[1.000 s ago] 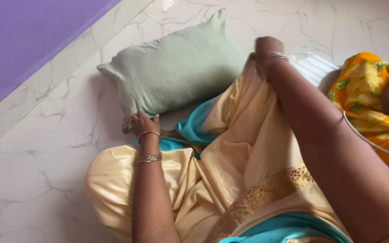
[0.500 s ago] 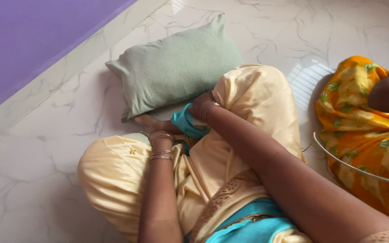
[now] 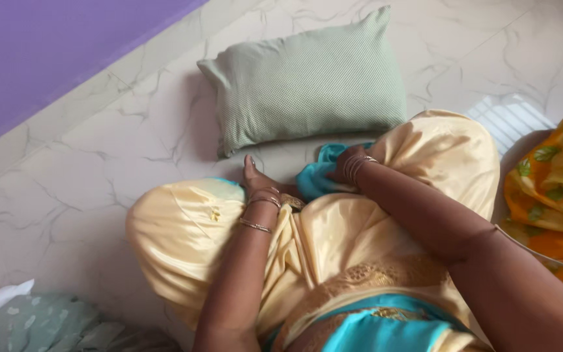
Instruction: The person sits on the floor and puts a green patterned pillowcase onto a white pillow. They adjust the fabric, smooth the surface, and ensure the pillow is fully enclosed. The person then repeats the process with a second pillow and a pink patterned pillowcase.
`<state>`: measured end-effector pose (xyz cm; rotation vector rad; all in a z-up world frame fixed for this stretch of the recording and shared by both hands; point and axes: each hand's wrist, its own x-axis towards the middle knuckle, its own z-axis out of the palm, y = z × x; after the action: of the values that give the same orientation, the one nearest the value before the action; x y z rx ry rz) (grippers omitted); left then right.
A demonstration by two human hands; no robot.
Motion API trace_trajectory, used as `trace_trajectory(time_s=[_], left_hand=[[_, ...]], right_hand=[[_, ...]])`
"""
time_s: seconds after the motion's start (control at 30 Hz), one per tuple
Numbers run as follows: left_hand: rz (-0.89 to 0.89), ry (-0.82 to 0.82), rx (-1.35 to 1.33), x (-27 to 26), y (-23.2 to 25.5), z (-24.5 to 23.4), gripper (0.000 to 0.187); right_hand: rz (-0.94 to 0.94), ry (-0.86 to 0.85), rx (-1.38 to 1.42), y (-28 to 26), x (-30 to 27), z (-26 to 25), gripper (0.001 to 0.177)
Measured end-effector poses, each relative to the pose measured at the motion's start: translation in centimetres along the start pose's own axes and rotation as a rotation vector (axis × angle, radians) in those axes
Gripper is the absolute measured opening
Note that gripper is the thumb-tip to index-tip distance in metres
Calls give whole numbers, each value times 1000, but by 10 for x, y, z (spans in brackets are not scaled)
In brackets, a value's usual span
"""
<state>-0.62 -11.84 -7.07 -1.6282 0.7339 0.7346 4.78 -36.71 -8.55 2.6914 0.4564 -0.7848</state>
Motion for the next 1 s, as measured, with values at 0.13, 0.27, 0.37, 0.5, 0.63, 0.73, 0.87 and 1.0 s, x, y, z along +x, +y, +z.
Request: trace_trajectory(time_s=[0.13, 0.27, 0.37, 0.5, 0.63, 0.73, 0.87, 1.0], left_hand=[[67, -13, -172, 27, -12, 5, 92], [-17, -33, -535, 88, 4, 31, 89], [-76, 97, -615, 119, 24, 42, 79], [39, 130, -730, 112, 21, 41, 61], [77, 160, -1129, 87, -8, 10, 43], [-20, 444, -1604, 67, -33, -25, 31], [-137, 943, -1871, 39, -84, -56, 33], [-269, 1541, -1792, 38, -117, -73, 35]], right_hand=[[-38, 19, 65, 6, 9, 9, 80], [-173, -45, 242, 18, 5, 1, 73], [-97, 121, 617, 68, -22, -8, 60], [279, 146, 409, 167, -49, -37, 62], [417, -234, 480, 172, -18, -21, 68], [143, -242, 325, 148, 37, 24, 72], [-320, -296, 259, 58, 74, 64, 57], [-368, 18, 497, -2, 67, 16, 40]])
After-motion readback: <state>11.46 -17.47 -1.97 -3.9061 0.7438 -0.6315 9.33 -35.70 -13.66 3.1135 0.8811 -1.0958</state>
